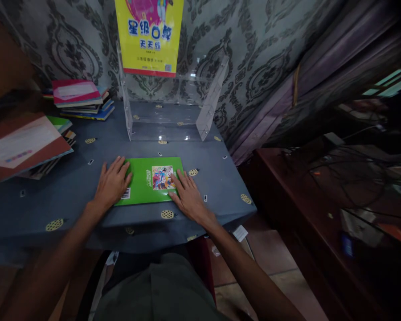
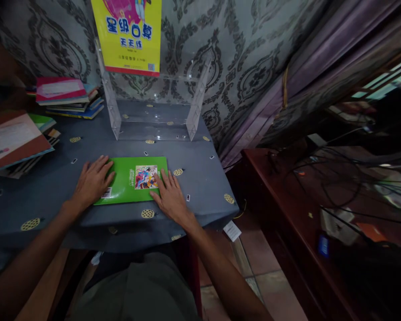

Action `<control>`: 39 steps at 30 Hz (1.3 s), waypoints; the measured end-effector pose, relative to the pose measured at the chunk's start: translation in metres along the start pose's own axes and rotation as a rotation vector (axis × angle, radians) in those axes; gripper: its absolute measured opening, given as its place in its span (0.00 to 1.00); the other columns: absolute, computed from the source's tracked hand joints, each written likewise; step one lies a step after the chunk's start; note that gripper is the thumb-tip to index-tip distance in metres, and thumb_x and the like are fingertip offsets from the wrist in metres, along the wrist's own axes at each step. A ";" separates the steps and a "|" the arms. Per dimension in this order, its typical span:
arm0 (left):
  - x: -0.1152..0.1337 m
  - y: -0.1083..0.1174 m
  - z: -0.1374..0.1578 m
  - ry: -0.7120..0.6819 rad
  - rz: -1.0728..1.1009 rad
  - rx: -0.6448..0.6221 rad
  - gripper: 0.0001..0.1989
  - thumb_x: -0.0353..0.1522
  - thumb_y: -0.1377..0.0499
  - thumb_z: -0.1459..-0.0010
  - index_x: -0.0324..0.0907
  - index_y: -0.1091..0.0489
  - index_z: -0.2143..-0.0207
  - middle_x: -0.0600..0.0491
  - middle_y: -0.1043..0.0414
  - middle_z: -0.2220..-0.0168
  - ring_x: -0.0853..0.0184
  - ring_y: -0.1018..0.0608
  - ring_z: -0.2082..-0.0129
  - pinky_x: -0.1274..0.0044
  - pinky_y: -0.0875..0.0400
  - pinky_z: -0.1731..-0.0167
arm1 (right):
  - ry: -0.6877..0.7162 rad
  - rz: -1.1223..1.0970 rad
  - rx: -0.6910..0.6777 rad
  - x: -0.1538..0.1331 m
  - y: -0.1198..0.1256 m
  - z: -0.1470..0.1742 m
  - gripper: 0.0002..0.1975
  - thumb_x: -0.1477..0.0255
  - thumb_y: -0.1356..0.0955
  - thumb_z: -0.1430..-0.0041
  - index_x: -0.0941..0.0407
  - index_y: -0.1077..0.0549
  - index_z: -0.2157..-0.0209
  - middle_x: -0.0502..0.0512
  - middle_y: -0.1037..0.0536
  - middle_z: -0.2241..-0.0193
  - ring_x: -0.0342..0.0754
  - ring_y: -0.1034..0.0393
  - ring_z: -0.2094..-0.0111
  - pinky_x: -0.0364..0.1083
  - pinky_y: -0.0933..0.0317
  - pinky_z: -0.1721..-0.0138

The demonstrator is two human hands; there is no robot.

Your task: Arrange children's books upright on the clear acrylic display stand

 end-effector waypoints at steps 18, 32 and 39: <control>0.065 0.000 0.030 -0.470 -0.185 -0.243 0.27 0.42 0.49 0.30 0.36 0.37 0.35 0.33 0.34 0.37 0.45 0.31 0.36 0.58 0.35 0.39 | 0.104 0.105 0.030 -0.004 0.014 -0.001 0.39 0.46 0.33 0.40 0.55 0.34 0.35 0.69 0.35 0.35 0.68 0.39 0.37 0.66 0.40 0.38; 0.076 0.032 0.006 -0.457 -0.225 -0.413 0.19 0.35 0.59 0.26 0.37 0.36 0.44 0.42 0.23 0.56 0.59 0.20 0.57 0.72 0.27 0.60 | -0.053 -0.058 -0.043 -0.011 0.068 -0.032 0.32 0.41 0.34 0.40 0.53 0.18 0.54 0.62 0.15 0.63 0.61 0.20 0.61 0.52 0.32 0.59; 0.075 0.053 0.013 -0.325 0.046 -0.438 0.15 0.37 0.58 0.27 0.42 0.35 0.52 0.47 0.22 0.62 0.64 0.20 0.65 0.76 0.31 0.66 | 0.001 -0.541 -0.090 0.020 0.076 -0.020 0.28 0.51 0.26 0.45 0.49 0.22 0.47 0.56 0.20 0.46 0.58 0.25 0.46 0.57 0.34 0.43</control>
Point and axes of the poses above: each hand's wrist, its own z-axis away from the middle knuckle, its own y-axis out of the back of the hand, x = y × z, the point moved 3 cm from there along -z, towards the middle knuckle
